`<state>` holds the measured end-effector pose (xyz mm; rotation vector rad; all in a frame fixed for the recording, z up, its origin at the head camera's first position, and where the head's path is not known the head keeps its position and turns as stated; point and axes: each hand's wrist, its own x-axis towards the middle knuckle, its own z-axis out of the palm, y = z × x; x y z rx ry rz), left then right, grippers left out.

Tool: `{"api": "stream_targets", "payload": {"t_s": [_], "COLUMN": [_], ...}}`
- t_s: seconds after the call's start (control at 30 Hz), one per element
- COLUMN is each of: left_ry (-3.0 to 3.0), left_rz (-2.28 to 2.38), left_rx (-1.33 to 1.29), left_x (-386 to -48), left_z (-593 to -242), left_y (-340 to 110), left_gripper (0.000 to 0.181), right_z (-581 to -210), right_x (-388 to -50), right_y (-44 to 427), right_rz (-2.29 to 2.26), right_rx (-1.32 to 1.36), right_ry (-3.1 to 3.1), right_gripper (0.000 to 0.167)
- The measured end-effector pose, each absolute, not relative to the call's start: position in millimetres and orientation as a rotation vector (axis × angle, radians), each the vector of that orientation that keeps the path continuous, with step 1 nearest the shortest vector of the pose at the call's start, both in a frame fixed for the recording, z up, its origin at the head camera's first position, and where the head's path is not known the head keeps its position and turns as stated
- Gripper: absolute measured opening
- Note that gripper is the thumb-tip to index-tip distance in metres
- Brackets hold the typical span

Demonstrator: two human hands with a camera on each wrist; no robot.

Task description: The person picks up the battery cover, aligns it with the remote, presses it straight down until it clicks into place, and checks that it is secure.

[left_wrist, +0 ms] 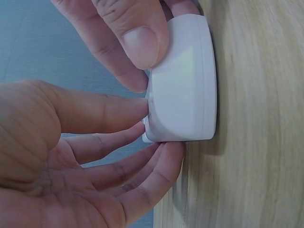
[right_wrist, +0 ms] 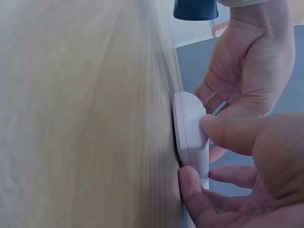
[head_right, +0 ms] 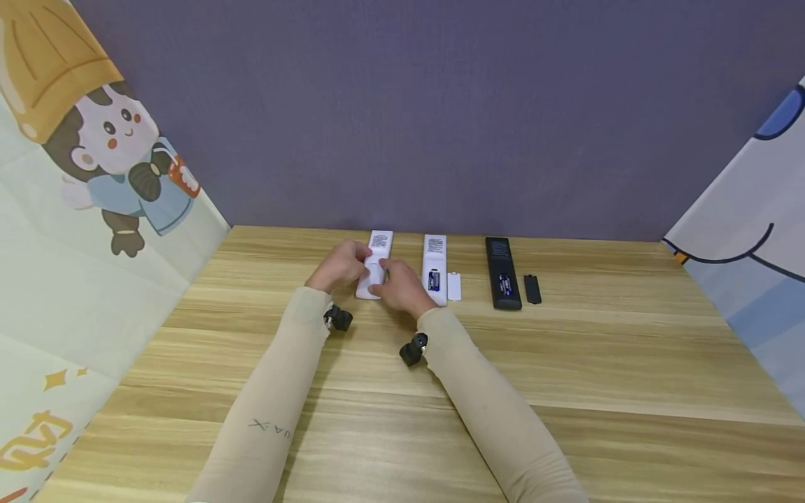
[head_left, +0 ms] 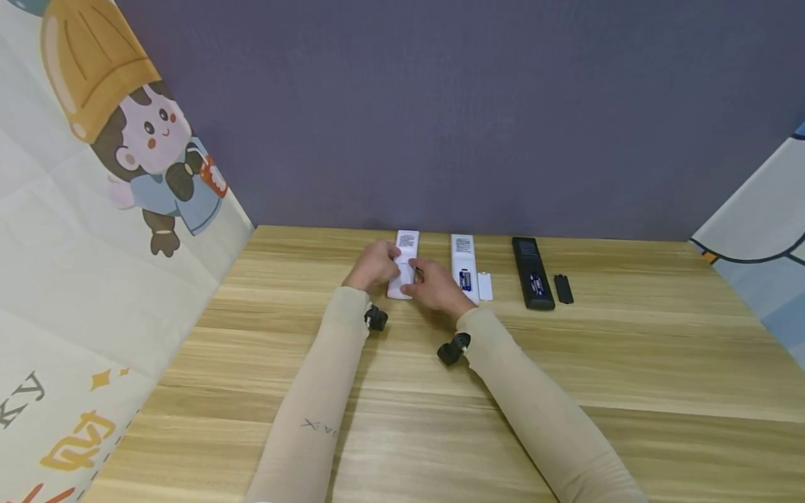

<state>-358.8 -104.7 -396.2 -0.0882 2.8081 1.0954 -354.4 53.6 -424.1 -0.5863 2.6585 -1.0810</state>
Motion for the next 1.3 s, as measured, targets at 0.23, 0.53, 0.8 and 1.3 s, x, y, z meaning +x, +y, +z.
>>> {"api": "stream_targets", "payload": {"t_s": [0.23, 0.53, 0.8, 1.3], "left_ry": [2.790, 2.788, 2.863, 3.009], "left_rz": [1.105, 1.120, 1.147, 1.524], "left_rx": [-0.103, -0.085, -0.046, 0.024], "left_x": [-357.0, -355.7, -356.1, -350.1], "left_z": [-395.3, -393.8, -386.1, -364.4], "left_y": [-104.7, -105.0, -104.3, -84.6], "left_gripper": [0.053, 0.055, 0.043, 0.019], "right_z": [-423.3, -411.5, -394.9, -364.3], "right_x": [-353.6, -348.9, -349.1, -356.4], "right_y": [53.8, 56.4, 67.6, 99.7], "right_rz": [-1.080, -1.068, -1.114, -1.201], "right_rx": [-0.580, -0.585, -0.630, -0.762], "right_ry": [2.649, 2.626, 2.588, 2.742], "right_gripper": [0.068, 0.058, 0.039, 0.015]}}
